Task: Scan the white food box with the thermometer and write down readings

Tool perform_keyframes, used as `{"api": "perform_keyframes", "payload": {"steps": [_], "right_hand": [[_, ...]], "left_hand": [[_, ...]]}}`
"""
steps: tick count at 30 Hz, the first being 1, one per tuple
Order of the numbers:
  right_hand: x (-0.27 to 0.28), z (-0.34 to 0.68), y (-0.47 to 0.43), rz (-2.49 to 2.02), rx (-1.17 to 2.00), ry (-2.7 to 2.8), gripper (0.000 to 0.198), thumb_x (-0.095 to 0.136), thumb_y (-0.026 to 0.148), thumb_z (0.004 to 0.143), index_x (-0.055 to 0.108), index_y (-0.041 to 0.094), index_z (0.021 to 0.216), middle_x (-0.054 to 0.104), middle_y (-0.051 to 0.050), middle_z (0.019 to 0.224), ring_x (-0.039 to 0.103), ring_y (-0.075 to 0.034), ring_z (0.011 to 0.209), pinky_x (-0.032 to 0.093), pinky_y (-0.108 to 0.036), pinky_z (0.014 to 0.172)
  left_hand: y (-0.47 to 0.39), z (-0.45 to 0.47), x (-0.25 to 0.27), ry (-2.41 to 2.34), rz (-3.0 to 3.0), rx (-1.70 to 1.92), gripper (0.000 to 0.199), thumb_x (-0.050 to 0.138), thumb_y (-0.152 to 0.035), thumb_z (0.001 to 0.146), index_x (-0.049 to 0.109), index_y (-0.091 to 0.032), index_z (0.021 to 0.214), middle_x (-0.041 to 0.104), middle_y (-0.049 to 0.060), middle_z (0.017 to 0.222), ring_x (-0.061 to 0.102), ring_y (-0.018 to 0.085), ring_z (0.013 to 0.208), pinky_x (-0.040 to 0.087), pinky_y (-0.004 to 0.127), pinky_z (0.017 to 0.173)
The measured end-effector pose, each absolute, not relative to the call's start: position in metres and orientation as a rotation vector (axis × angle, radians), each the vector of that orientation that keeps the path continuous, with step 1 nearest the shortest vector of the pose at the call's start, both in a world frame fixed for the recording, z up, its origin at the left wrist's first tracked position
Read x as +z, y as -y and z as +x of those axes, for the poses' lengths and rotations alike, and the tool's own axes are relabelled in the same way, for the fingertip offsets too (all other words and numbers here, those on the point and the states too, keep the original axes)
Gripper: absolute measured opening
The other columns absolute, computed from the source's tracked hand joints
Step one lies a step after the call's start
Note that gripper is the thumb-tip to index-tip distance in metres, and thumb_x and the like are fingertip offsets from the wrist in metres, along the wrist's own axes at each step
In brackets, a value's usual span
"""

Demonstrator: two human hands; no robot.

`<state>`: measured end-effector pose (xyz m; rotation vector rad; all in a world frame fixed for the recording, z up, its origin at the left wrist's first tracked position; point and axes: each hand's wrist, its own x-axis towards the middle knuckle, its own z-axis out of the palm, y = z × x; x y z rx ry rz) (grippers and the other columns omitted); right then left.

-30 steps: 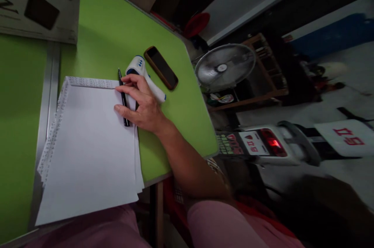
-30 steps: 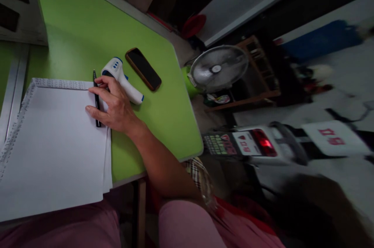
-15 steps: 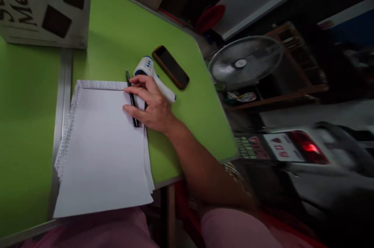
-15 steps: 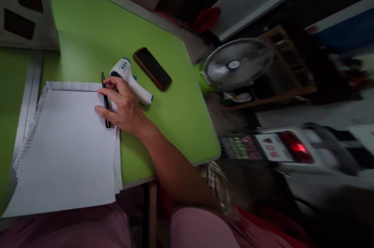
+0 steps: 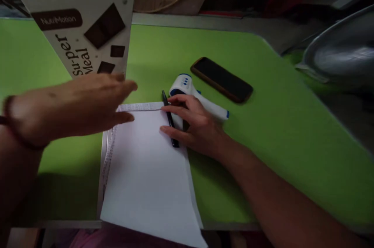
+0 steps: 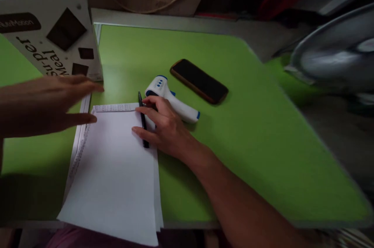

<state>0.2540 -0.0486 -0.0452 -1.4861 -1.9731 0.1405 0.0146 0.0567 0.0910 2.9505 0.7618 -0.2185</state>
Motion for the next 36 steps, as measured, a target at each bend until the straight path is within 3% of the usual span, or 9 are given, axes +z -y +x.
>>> {"api": "perform_keyframes", "payload": {"steps": [5, 10, 13, 17, 20, 24, 31, 36], "right_hand": [[-0.042, 0.253, 0.051, -1.503, 0.220, 1.976, 0.053, 0.058, 0.059, 0.084, 0.067, 0.018, 0.115, 0.053, -0.016, 0.127, 0.057, -0.031, 0.115, 0.051, -0.052, 0.098], [-0.042, 0.253, 0.050, -1.476, 0.197, 1.999, 0.053, 0.054, 0.060, 0.086, 0.068, 0.018, 0.115, 0.054, -0.016, 0.126, 0.056, -0.032, 0.116, 0.051, -0.053, 0.099], [-0.042, 0.254, 0.050, -1.468, 0.178, 2.009, 0.052, 0.054, 0.059, 0.087, 0.067, 0.018, 0.116, 0.054, -0.016, 0.126, 0.057, -0.031, 0.116, 0.052, -0.051, 0.098], [-0.041, 0.256, 0.050, -1.477, 0.180, 2.015, 0.050, 0.056, 0.058, 0.086, 0.067, 0.019, 0.116, 0.053, -0.015, 0.127, 0.057, -0.031, 0.116, 0.052, -0.051, 0.098], [-0.040, 0.256, 0.050, -1.490, 0.190, 2.014, 0.048, 0.055, 0.056, 0.087, 0.067, 0.020, 0.116, 0.053, -0.014, 0.126, 0.056, -0.032, 0.117, 0.051, -0.052, 0.099], [-0.041, 0.257, 0.049, -1.488, 0.174, 2.005, 0.046, 0.054, 0.055, 0.088, 0.066, 0.021, 0.117, 0.053, -0.014, 0.125, 0.056, -0.032, 0.117, 0.051, -0.053, 0.099], [-0.043, 0.256, 0.050, -1.524, 0.142, 1.963, 0.051, 0.054, 0.046, 0.089, 0.054, 0.021, 0.134, 0.053, -0.014, 0.131, 0.053, -0.033, 0.123, 0.049, -0.054, 0.102], [-0.048, 0.254, 0.047, -1.544, 0.150, 1.849, 0.052, 0.050, 0.045, 0.091, 0.049, 0.022, 0.138, 0.051, -0.014, 0.135, 0.050, -0.033, 0.128, 0.044, -0.057, 0.106]], "left_hand": [[-0.043, 0.037, 0.074, -0.873, 2.987, -0.767, 0.044, 0.069, -0.032, 0.087, 0.054, -0.011, 0.123, 0.064, 0.010, 0.101, 0.062, 0.023, 0.084, 0.041, 0.027, 0.065], [-0.042, 0.043, 0.070, -0.911, 3.009, -0.759, 0.049, 0.071, -0.036, 0.086, 0.052, -0.010, 0.123, 0.060, 0.013, 0.109, 0.061, 0.021, 0.085, 0.040, 0.025, 0.062], [-0.047, 0.041, 0.069, -0.917, 2.971, -0.692, 0.044, 0.068, -0.037, 0.088, 0.054, -0.009, 0.120, 0.059, 0.013, 0.108, 0.060, 0.021, 0.083, 0.040, 0.026, 0.062], [-0.054, 0.040, 0.067, -0.925, 2.853, -0.468, 0.036, 0.051, -0.015, 0.093, 0.051, -0.009, 0.129, 0.061, 0.012, 0.111, 0.060, 0.017, 0.082, 0.040, 0.024, 0.061], [-0.057, 0.041, 0.065, -0.909, 2.745, -0.321, 0.037, 0.050, -0.009, 0.090, 0.054, -0.011, 0.127, 0.066, 0.008, 0.099, 0.060, 0.014, 0.076, 0.039, 0.021, 0.058], [-0.058, 0.043, 0.064, -0.921, 2.671, -0.253, 0.031, 0.050, -0.007, 0.088, 0.063, -0.012, 0.116, 0.068, 0.006, 0.086, 0.058, 0.013, 0.068, 0.037, 0.020, 0.056], [-0.063, 0.046, 0.062, -0.903, 2.543, -0.046, 0.029, 0.056, -0.010, 0.087, 0.064, -0.011, 0.115, 0.068, 0.006, 0.089, 0.060, 0.013, 0.075, 0.042, 0.021, 0.065], [-0.060, 0.049, 0.056, -0.908, 2.307, 0.317, 0.029, 0.066, -0.017, 0.083, 0.063, -0.007, 0.110, 0.059, 0.001, 0.074, 0.051, 0.009, 0.061, 0.037, 0.021, 0.054]]}}
